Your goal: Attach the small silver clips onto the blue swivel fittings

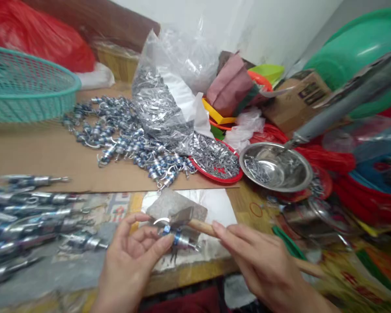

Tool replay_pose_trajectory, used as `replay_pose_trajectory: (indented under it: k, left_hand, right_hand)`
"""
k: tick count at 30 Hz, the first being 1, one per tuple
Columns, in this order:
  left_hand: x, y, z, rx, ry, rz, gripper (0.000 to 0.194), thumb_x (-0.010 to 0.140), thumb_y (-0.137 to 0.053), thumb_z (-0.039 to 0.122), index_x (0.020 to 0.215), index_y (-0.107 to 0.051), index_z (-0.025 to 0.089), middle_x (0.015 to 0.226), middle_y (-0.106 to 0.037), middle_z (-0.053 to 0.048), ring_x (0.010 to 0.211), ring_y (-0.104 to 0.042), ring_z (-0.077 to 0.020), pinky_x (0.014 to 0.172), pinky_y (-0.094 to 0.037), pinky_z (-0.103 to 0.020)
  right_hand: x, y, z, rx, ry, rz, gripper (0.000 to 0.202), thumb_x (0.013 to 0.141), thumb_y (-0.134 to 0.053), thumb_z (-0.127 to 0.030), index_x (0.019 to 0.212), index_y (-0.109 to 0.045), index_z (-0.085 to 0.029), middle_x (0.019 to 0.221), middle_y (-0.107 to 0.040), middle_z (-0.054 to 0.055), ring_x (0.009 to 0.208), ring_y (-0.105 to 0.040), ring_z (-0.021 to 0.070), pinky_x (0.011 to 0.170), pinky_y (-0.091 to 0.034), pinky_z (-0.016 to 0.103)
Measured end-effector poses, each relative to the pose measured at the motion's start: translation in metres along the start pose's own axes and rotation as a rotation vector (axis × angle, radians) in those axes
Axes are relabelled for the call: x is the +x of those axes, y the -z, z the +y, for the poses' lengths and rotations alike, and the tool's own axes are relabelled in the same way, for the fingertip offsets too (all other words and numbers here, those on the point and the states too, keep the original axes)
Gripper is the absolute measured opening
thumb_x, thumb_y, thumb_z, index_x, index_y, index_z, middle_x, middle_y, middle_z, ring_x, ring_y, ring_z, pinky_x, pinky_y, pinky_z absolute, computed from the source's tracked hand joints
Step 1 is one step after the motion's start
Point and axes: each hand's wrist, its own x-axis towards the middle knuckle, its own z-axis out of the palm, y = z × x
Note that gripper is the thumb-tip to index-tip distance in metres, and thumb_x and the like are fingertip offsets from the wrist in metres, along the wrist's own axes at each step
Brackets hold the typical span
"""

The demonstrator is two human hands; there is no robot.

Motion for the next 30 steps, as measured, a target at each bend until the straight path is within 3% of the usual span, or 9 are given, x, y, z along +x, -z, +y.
replay_pose_trajectory:
  k: [4,7,9,11,15,19,23,26,30]
  left_hand:
    - [-0.001,-0.004,0.005,0.069,-0.040,0.030,0.045,0.058,-0.080,0.029,0.096,-0.058,0.026,0.063,-0.068,0.005,0.063,-0.068,-0.0158,0.065,-0.055,-0.025]
    - [0.001,0.000,0.011,0.355,-0.048,0.032,0.027,0.058,-0.078,0.038,0.079,-0.071,0.022,0.071,-0.075,-0.002,0.069,-0.070,-0.0194,0.070,-0.055,-0.025]
    - [0.004,0.004,0.016,0.541,-0.155,-0.003,0.017,0.059,-0.076,0.039,0.069,-0.075,0.024,0.075,-0.075,-0.002,0.073,-0.069,-0.0203,0.070,-0.054,-0.025]
    - [0.008,0.008,0.020,0.664,-0.352,-0.045,0.009,0.061,-0.075,0.036,0.064,-0.075,0.028,0.074,-0.071,-0.001,0.072,-0.067,-0.0186,0.067,-0.052,-0.022]
    - [0.011,0.013,0.022,0.767,-0.677,-0.116,0.001,0.066,-0.073,0.030,0.067,-0.073,0.031,0.077,-0.062,0.001,0.074,-0.063,-0.0155,0.069,-0.049,-0.019]
    - [0.012,0.019,0.020,0.835,-0.731,-0.161,0.001,0.069,-0.070,0.028,0.070,-0.070,0.029,0.090,-0.068,0.000,0.087,-0.066,-0.0174,0.081,-0.048,-0.020]
    - [0.014,0.018,0.021,0.864,-0.646,-0.165,0.006,0.073,-0.067,0.033,0.069,-0.072,0.030,0.091,-0.072,-0.002,0.088,-0.068,-0.0189,0.083,-0.050,-0.023]
    - [0.014,0.014,0.026,0.851,-0.667,-0.102,0.007,0.071,-0.068,0.034,0.067,-0.073,0.031,0.090,-0.070,-0.002,0.089,-0.067,-0.0192,0.081,-0.050,-0.023]
    - [0.013,0.009,0.031,0.803,-0.690,-0.145,0.005,0.069,-0.070,0.031,0.067,-0.074,0.033,0.075,-0.069,0.002,0.072,-0.068,-0.0146,0.066,-0.051,-0.017]
  right_hand:
    - [0.013,-0.016,0.034,0.151,-0.273,0.118,0.036,0.086,-0.052,-0.022,0.121,-0.058,-0.018,0.103,-0.069,0.009,0.088,-0.066,0.0186,0.075,-0.054,0.028]
    - [0.023,-0.024,0.059,0.159,-0.392,-0.007,0.037,0.084,-0.055,-0.030,0.118,-0.061,-0.016,0.109,-0.068,0.010,0.092,-0.066,0.0216,0.076,-0.054,0.031]
    - [0.031,-0.026,0.071,0.125,-0.379,-0.089,0.031,0.086,-0.054,-0.033,0.110,-0.066,-0.020,0.099,-0.072,0.006,0.083,-0.068,0.0199,0.070,-0.054,0.029]
    - [0.044,-0.026,0.084,0.058,-0.375,-0.069,0.026,0.088,-0.052,-0.032,0.101,-0.070,-0.020,0.092,-0.072,0.005,0.079,-0.067,0.0180,0.071,-0.053,0.028]
    - [0.081,-0.020,0.117,-0.154,-0.451,0.008,0.027,0.094,-0.041,-0.018,0.106,-0.065,-0.015,0.110,-0.064,0.011,0.102,-0.059,0.0188,0.092,-0.044,0.035]
    - [0.115,-0.019,0.147,-0.273,-0.488,-0.111,0.024,0.090,-0.052,-0.029,0.111,-0.057,-0.017,0.115,-0.058,0.008,0.099,-0.058,0.0194,0.085,-0.049,0.041]
    - [0.131,-0.021,0.151,-0.300,-0.503,-0.165,0.029,0.089,-0.054,-0.031,0.114,-0.054,-0.017,0.116,-0.056,0.008,0.097,-0.058,0.0198,0.081,-0.050,0.040]
    - [0.134,-0.014,0.143,-0.258,-0.516,-0.114,0.028,0.089,-0.055,-0.030,0.112,-0.055,-0.016,0.114,-0.057,0.008,0.097,-0.059,0.0199,0.082,-0.050,0.040]
    - [0.122,-0.009,0.102,-0.122,-0.521,0.022,0.016,0.087,-0.056,-0.022,0.097,-0.064,-0.013,0.097,-0.067,0.008,0.089,-0.064,0.0172,0.079,-0.052,0.032]
